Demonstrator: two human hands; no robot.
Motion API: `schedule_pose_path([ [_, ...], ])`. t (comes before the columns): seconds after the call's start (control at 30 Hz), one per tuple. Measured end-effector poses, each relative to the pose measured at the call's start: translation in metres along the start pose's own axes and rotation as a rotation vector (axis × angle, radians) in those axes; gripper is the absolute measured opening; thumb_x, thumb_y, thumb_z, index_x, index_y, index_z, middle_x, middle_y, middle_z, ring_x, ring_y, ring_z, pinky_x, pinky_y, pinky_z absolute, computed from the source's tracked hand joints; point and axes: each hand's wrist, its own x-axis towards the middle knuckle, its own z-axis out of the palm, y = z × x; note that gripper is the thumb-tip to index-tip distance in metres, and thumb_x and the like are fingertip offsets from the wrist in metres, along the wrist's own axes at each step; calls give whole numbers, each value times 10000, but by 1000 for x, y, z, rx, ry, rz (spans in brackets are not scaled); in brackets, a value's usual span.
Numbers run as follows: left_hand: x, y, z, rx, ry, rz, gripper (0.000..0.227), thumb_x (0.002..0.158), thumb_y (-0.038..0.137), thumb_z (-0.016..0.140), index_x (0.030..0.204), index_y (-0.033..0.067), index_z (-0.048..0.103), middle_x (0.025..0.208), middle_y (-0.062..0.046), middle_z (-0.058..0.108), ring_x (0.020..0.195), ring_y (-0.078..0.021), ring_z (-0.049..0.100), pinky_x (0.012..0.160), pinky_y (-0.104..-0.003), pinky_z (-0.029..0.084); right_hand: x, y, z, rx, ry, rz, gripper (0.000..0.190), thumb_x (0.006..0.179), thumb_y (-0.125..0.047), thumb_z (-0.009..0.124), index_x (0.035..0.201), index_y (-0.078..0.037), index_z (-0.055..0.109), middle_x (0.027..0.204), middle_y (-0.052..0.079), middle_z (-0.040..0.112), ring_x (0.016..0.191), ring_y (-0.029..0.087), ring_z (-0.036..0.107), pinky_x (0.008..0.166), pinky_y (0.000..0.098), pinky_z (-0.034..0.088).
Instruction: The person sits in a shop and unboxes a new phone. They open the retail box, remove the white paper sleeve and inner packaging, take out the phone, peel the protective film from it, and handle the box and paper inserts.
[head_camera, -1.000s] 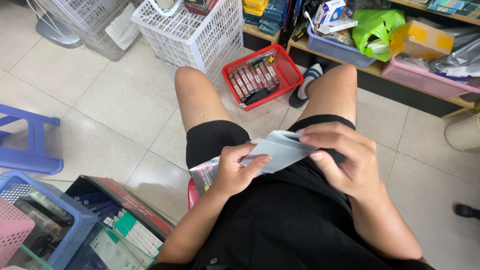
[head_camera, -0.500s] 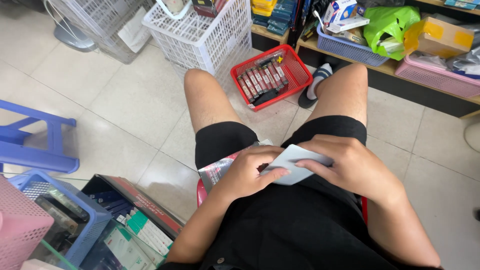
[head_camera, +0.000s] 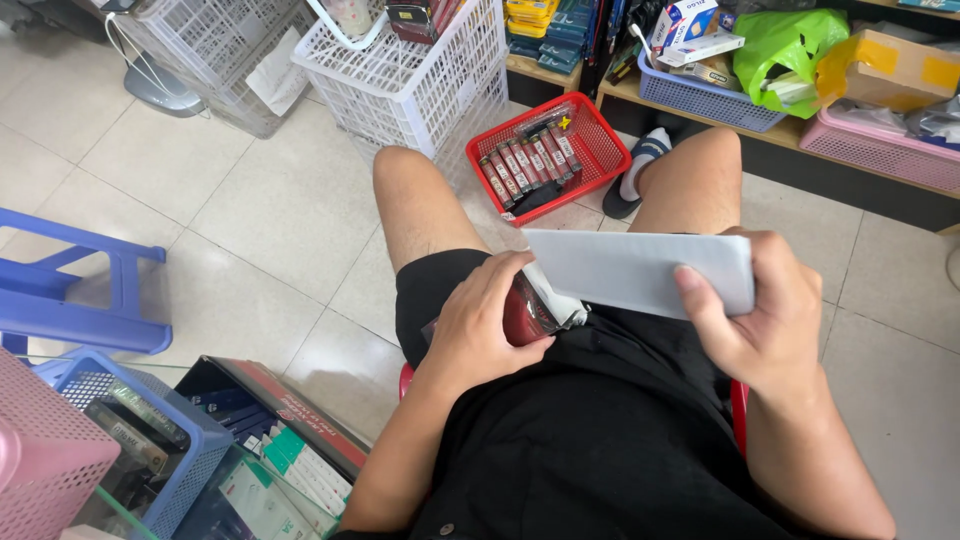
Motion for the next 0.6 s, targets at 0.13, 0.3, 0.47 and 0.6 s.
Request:
schedule_pose_path([
  [0.13, -2, 0, -4, -58, 215, 188, 951, 675, 237, 919, 1477, 35, 449, 1445, -197, 572, 1300, -377, 606, 1099, -457, 495, -28, 20, -2, 76, 182, 4, 324, 1062, -116, 779, 1088, 38, 495, 926, 171, 690, 730, 172, 619, 679, 283, 499],
  [0.3, -4, -12, 5, 26, 418, 339, 922, 697, 203, 921, 1466, 29, 445, 1429, -220, 568, 1309, -391, 595, 1141, -490, 476, -17, -10, -9, 141, 83, -107, 306, 994, -101, 744, 1064, 18, 470, 829, 132, 687, 643, 118, 644, 589, 216, 492],
  [0.47, -2, -10, 4, 55, 423, 351, 940, 699, 208, 929, 1481, 27, 439, 1432, -209, 561, 1325, -384, 589, 1146, -501, 473, -4, -34, -15, 47, -42, -105, 259, 933, -82, 763, 978, -4, 521, 844, 136, 695, 585, 147, 641, 557, 246, 493],
  [0.6, -3, -3, 9, 60, 337, 376, 948, 707, 256, 929, 1485, 22, 442, 1437, -193, 563, 1318, -363, 596, 1116, -495, 470, 5, -38, -9, -9, -212, 50, 286, 863, -149, 808, 1033, -27, 614, 730, 99, 686, 603, 189, 692, 575, 306, 531],
])
